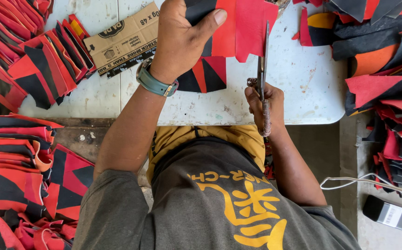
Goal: The person sorts through piles of red and black rubber pieces on a worktable, aligning and stacking matching pieces by hand. They use a cardboard piece as a backing template, press the rubber pieces flat against it, and briefly pick up scissors to trim a piece before continuing to stack the aligned pieces.
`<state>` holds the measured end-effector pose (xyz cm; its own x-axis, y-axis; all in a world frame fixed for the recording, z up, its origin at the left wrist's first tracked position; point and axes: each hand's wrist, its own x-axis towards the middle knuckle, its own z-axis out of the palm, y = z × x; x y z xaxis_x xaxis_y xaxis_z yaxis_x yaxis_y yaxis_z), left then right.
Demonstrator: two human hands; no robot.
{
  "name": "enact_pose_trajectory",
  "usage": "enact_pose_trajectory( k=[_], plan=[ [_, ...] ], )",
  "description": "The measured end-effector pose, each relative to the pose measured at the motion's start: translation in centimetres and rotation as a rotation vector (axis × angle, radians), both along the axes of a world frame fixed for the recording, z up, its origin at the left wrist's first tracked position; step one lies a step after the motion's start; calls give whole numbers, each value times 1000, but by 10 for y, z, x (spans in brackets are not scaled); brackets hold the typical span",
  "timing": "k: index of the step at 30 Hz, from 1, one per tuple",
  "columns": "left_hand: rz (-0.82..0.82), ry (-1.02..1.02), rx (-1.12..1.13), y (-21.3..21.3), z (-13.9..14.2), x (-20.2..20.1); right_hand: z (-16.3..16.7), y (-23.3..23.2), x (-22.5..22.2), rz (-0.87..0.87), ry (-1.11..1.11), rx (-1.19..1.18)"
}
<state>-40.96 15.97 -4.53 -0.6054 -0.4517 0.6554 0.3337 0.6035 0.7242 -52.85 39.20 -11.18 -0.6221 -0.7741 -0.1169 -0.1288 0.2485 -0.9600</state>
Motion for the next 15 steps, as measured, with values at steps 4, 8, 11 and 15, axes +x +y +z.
enact_pose_trajectory(
  k=[4,8,11,15],
  plan=[
    [2,14,-9,-1,-1,1,2,-1,0,13,23,-10],
    [-3,0,6,-1,-3,2,4,2,0,81,9,-76],
    [42,-45,22,0,-4,2,7,4,0,147,8,-111],
    [49,-20,14,2,-3,1,10,3,0,165,-12,-126]
  ],
)
